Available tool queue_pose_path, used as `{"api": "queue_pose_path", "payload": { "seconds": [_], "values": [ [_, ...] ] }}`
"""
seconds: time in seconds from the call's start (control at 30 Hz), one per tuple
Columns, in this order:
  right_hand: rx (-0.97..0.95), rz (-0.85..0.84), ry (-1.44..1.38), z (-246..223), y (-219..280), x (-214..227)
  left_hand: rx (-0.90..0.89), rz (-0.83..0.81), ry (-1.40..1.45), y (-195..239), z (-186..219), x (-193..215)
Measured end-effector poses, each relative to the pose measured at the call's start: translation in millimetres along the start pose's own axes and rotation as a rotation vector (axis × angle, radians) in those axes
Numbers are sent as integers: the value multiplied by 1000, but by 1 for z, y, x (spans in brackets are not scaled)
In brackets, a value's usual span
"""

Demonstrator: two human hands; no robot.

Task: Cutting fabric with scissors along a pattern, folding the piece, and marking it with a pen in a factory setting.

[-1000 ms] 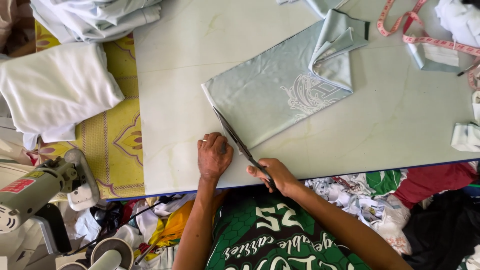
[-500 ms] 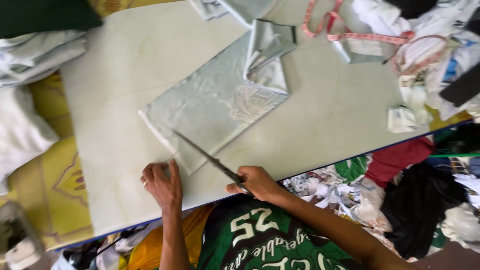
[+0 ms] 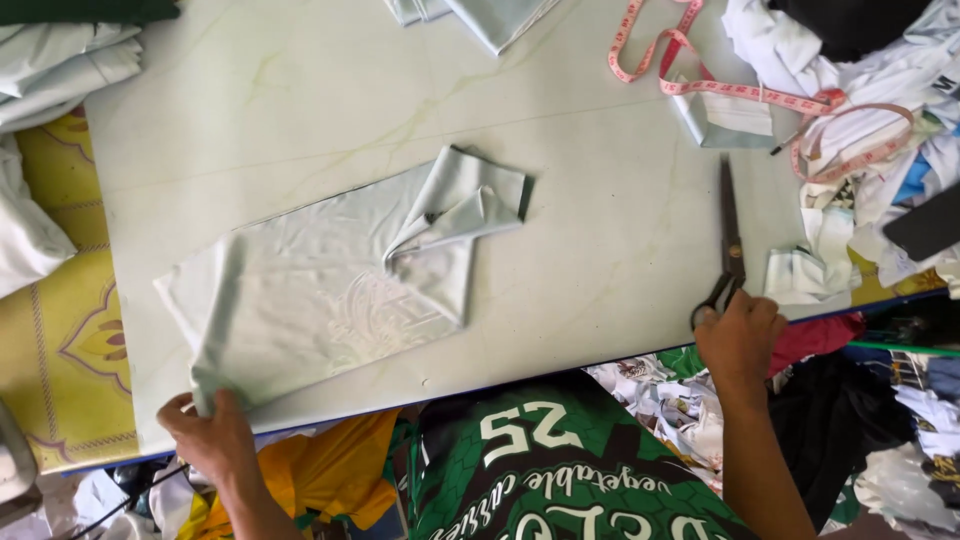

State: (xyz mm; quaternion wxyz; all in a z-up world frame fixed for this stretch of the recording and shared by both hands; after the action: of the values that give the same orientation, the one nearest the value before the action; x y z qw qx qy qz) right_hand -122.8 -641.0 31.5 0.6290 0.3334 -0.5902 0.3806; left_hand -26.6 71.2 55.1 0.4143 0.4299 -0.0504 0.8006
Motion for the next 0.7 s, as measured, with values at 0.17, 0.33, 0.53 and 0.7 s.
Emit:
{"api": "queue_pose_path", "payload": {
  "seconds": [0.17,0.33,0.53,0.7],
  "values": [
    [241,-23,-478,-106,-55,-14,54,34,-52,-4,-9,-10],
    [675,-13,-767,-294,-68,42,103,37,-156,-19,-16,-14],
    [987,-71,-394,-376,-60,28,86,-142,-308,-23,5,-11],
    [703,114,-576,-244,-60,16,-49,-126,-339,-44,-30,-13]
  ]
}}
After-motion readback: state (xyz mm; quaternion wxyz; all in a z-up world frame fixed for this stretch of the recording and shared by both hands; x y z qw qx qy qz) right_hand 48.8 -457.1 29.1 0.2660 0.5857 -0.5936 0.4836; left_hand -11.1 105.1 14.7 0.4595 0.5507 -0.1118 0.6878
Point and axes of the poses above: each hand's wrist, its own y-axis away from the middle knuckle, its own x-axis out of the back of the hand, z = x × y, the point moved 5 cm from there along -y, towards the middle knuckle, and after that the axes turned 7 degrees about -z, right-handed, at the moved point
